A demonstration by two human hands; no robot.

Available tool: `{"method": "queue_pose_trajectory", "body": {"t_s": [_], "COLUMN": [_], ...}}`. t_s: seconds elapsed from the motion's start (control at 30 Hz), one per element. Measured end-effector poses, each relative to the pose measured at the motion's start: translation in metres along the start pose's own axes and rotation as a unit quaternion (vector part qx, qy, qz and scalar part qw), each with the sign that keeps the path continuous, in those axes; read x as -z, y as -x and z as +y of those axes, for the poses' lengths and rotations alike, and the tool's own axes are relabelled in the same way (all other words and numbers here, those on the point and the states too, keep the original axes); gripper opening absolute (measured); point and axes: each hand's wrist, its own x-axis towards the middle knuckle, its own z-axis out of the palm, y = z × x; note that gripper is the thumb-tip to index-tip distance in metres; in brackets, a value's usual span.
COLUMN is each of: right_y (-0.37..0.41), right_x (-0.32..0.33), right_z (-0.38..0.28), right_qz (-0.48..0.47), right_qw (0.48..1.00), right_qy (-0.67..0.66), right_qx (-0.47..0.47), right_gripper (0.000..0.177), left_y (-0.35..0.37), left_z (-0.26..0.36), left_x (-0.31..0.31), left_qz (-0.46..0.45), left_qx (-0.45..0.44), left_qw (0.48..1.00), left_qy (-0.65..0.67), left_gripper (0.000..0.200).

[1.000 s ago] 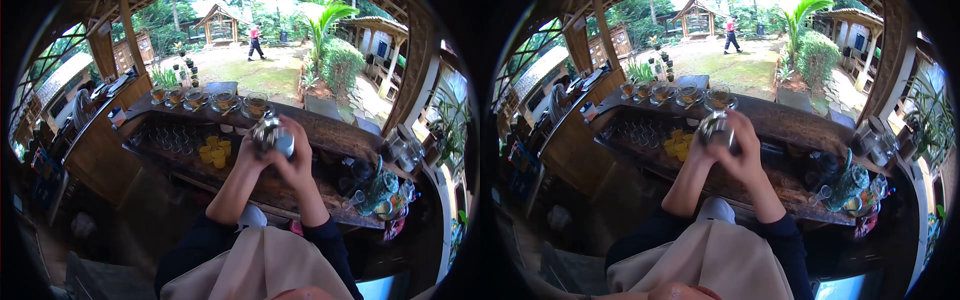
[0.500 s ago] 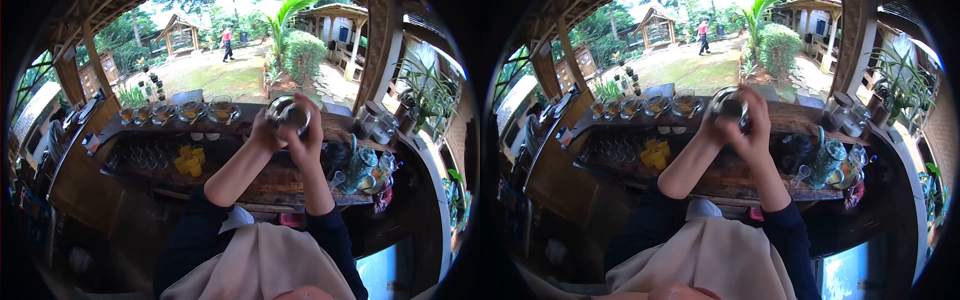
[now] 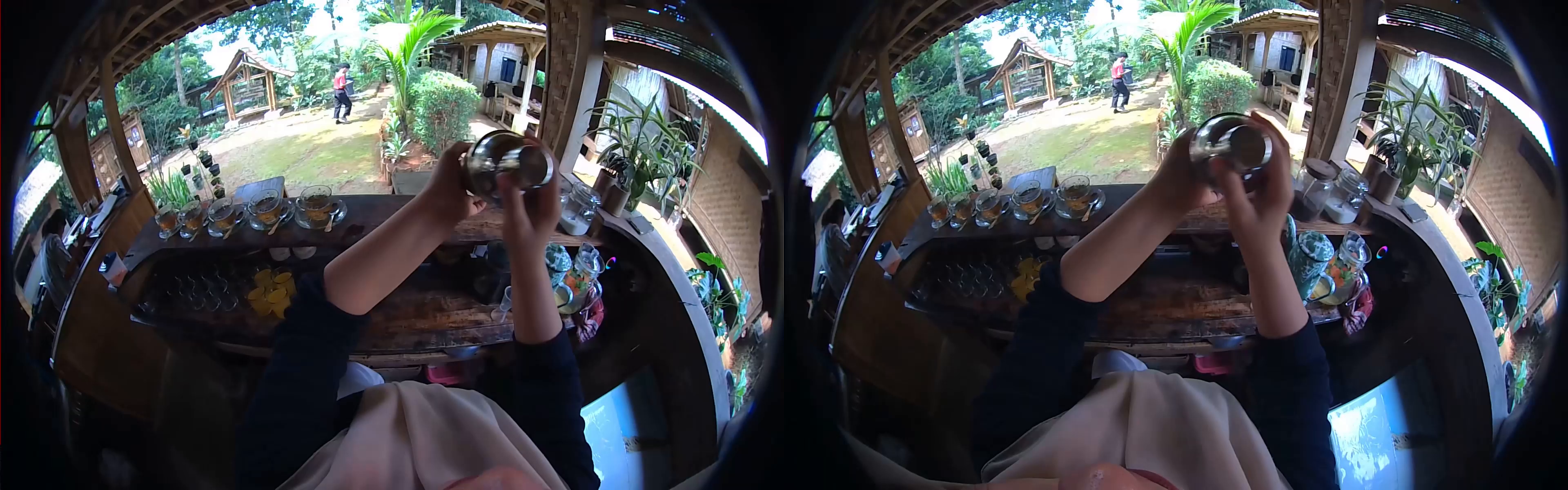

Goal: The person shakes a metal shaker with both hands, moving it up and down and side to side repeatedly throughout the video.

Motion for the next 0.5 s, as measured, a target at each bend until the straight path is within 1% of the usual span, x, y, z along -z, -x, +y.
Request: {"method": "queue_pose_trajectory", "body": {"t_s": [0.03, 0.07, 0.1, 0.13, 0.17, 0.2, 0.23, 0.27, 0.3, 0.33, 0.37, 0.4, 0.43, 0.47, 0.5], "right_y": [-0.007, -0.012, -0.01, 0.002, 0.014, 0.03, 0.041, 0.025, 0.01, -0.002, -0.021, -0.028, -0.03, -0.031, -0.035], "right_x": [0.008, 0.022, 0.033, 0.028, 0.023, 0.038, 0.052, 0.041, 0.032, 0.053, 0.049, 0.044, 0.039, 0.041, 0.043], "right_z": [-0.009, -0.028, -0.043, -0.041, -0.041, -0.061, -0.078, -0.051, -0.025, -0.074, -0.041, -0.027, -0.024, -0.03, -0.038], "right_qz": [0.036, 0.014, -0.012, 0.003, 0.018, 0.031, 0.043, 0.085, 0.124, -0.036, -0.043, -0.047, -0.039, -0.019, 0.0], "right_qw": [0.998, 0.99, 0.947, 0.943, 0.913, 0.91, 0.906, 0.889, 0.86, 0.881, 0.9, 0.94, 0.994, 0.995, 0.995], "right_qy": [-0.017, 0.071, 0.155, -0.003, -0.163, -0.181, -0.198, -0.106, -0.01, 0.287, 0.203, 0.209, 0.094, 0.082, 0.069], "right_qx": [-0.045, 0.122, 0.281, 0.332, 0.373, 0.372, 0.372, 0.437, 0.494, 0.374, 0.384, 0.266, 0.037, 0.053, 0.068], "right_gripper": [0.055, 0.057, 0.06, 0.061, 0.063, 0.065, 0.067, 0.065, 0.063, 0.061, 0.058, 0.056, 0.055, 0.051, 0.048], "left_y": [-0.005, -0.003, -0.004, -0.004, -0.004, -0.004, -0.005, -0.008, -0.012, -0.031, -0.046, -0.046, -0.047, -0.048, -0.048], "left_z": [0.006, 0.024, 0.038, 0.049, 0.056, 0.056, 0.055, 0.054, 0.054, 0.029, 0.003, -0.003, -0.004, 0.016, 0.021], "left_x": [-0.001, -0.012, -0.023, -0.034, -0.043, -0.052, -0.059, -0.056, -0.054, -0.041, -0.031, -0.032, -0.034, -0.042, -0.043], "left_qz": [-0.016, -0.037, -0.035, -0.052, -0.066, -0.116, -0.166, -0.153, -0.08, -0.068, -0.058, -0.055, -0.052, 0.058, 0.05], "left_qx": [-0.084, -0.07, -0.071, -0.002, 0.063, -0.055, -0.172, -0.104, -0.001, 0.071, 0.143, 0.051, -0.041, 0.196, 0.202], "left_qw": [0.948, 0.971, 0.972, 0.998, 0.95, 0.962, 0.955, 0.96, 0.96, 0.933, 0.896, 0.966, 0.996, 0.902, 0.902], "left_qy": [-0.305, -0.225, -0.223, 0.039, 0.299, 0.24, 0.177, 0.211, 0.268, 0.345, 0.416, 0.246, 0.064, 0.381, 0.377], "left_gripper": [0.04, 0.059, 0.059, 0.066, 0.074, 0.073, 0.073, 0.072, 0.064, 0.054, 0.044, 0.037, 0.033, 0.038, 0.038]}}
